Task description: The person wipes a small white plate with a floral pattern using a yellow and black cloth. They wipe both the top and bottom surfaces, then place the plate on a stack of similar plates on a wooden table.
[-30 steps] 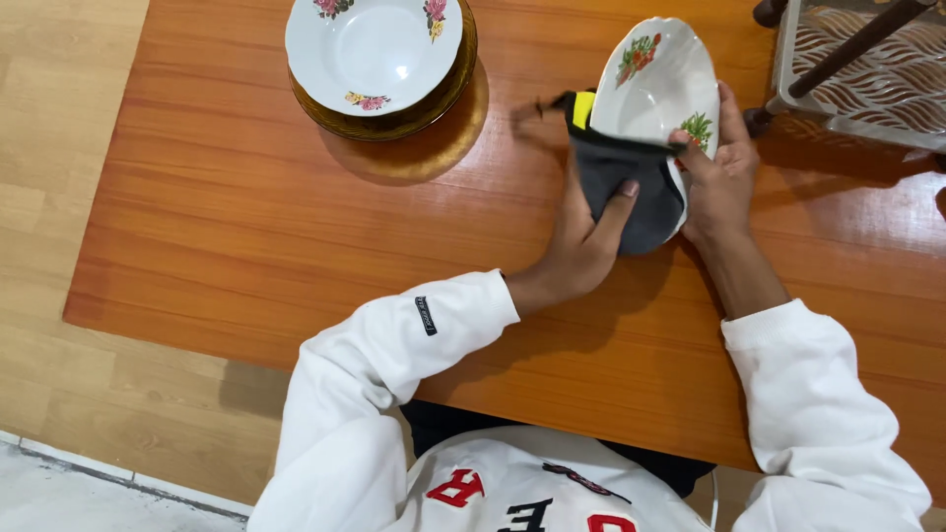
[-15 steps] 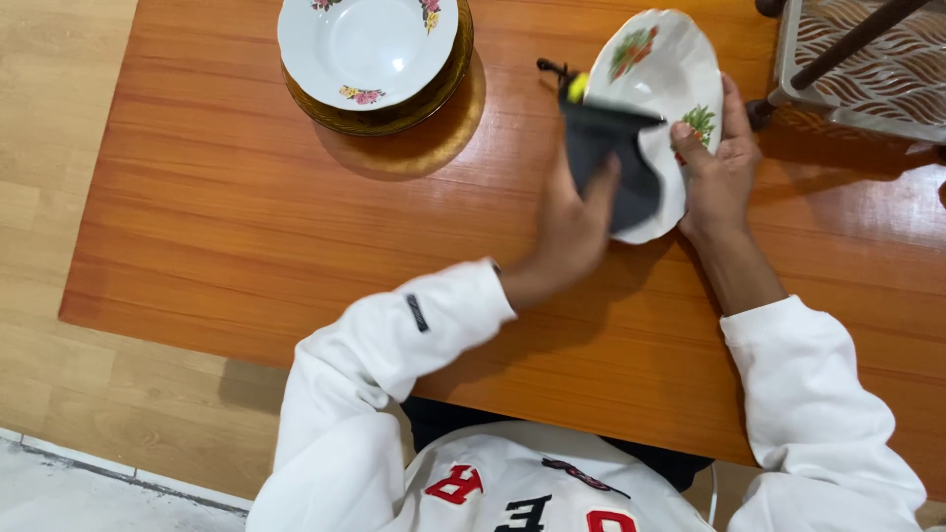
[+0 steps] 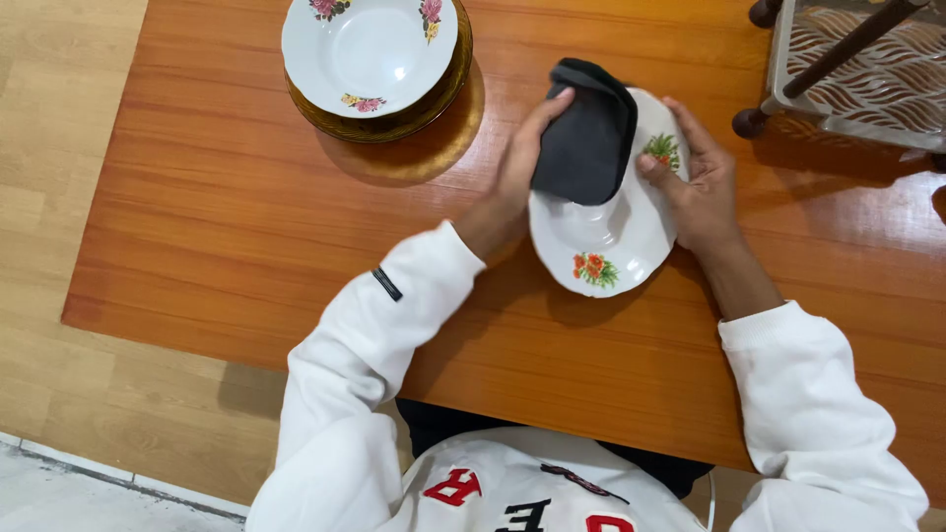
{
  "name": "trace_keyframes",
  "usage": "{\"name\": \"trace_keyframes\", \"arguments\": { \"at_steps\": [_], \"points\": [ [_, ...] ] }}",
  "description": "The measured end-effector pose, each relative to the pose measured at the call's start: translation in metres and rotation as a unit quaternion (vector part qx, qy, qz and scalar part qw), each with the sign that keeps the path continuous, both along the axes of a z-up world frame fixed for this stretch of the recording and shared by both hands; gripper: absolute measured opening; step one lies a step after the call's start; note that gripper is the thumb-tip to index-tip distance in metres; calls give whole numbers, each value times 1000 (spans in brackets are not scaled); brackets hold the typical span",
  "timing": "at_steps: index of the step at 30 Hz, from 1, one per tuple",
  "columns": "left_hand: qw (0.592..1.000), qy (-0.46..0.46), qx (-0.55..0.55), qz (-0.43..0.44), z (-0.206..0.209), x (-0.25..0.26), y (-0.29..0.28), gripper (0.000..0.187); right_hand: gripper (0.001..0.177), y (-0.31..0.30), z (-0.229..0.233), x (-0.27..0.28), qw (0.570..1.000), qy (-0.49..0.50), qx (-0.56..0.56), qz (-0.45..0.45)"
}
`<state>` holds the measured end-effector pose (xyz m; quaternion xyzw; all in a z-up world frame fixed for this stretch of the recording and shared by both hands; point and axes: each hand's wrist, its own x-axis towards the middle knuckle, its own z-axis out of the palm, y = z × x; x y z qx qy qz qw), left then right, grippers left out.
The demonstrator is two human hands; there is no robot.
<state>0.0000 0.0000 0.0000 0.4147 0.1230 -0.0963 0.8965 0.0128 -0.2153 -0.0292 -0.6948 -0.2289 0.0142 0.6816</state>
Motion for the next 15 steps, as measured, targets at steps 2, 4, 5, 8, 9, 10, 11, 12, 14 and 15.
{"name": "trace_keyframes", "arguments": {
  "at_steps": [2,4,5,8,9,10,11,12,14,15],
  "points": [
    [996,-73,37,35,-16,-24,-24,54,64,-2,-5,6,998,34,45,-17],
    [984,-146,73,68,-24,-38,-38,63,67,-5,-11,11,993,67,90,-36],
    [980,-169,95,54,-23,-41,-41,63,63,-7,-15,14,992,72,105,-26],
    [963,-222,150,21,-15,-48,-46,63,62,-11,-14,16,988,104,113,-1],
    [949,-255,184,-2,-11,-50,-47,63,65,-12,-13,15,986,129,109,8],
    [949,-254,185,-3,2,-43,-40,63,65,-10,-10,10,985,130,110,8],
    [970,-189,151,-7,16,-36,-33,71,66,-7,-5,7,987,129,95,9],
    [985,-124,116,-11,31,-29,-26,80,67,-4,-1,4,988,129,79,10],
    [989,-124,78,-33,5,-13,-19,79,64,1,3,1,994,90,68,0],
    [990,-123,38,-56,-8,-5,-16,84,61,3,5,-1,997,52,56,-14]
  ]
}}
